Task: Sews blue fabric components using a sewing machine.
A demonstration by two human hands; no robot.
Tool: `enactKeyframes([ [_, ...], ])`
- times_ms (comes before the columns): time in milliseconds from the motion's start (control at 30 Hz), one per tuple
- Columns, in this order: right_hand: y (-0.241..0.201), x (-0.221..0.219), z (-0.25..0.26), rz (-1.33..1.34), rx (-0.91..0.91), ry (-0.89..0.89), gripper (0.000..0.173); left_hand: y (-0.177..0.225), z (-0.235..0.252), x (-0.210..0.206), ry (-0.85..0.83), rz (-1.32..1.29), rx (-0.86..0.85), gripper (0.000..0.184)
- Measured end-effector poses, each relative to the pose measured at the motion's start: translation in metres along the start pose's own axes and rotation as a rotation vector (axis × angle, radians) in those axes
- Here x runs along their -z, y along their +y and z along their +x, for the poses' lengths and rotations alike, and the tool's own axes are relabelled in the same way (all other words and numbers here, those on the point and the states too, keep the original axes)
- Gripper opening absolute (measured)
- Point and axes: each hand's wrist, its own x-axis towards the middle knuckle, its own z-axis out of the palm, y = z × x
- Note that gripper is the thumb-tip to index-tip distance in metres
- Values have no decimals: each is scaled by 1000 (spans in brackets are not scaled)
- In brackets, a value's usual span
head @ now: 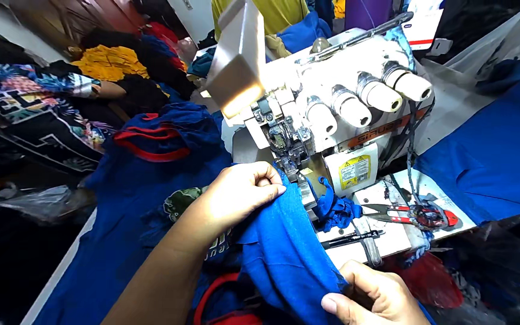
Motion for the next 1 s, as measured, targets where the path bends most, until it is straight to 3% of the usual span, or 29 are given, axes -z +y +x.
enactKeyframes([
  [233,-4,6,4,-19,26,22,16,6,1,-6,90,102,-4,10],
  [300,-3,5,6,-16,45,11,15,6,-7,-12,220,304,-125,10],
  [400,-1,-2,5,-47,80,-20,17,-2,-19,-27,404,639,-457,7],
  [467,1,-7,1,-70,86,-65,18,-9,-25,-36,483,722,-625,14],
  [567,4,-12,-2,-80,87,-95,19,-19,-32,-42,531,752,-703,23],
  [700,8,-8,-1,-47,58,-87,26,-24,-37,-50,524,723,-701,28],
  [833,5,-4,0,-94,86,-68,20,-22,-46,-63,480,759,-560,53],
  [1000,1,6,7,-104,90,-5,16,-18,-42,-72,502,822,-476,63],
])
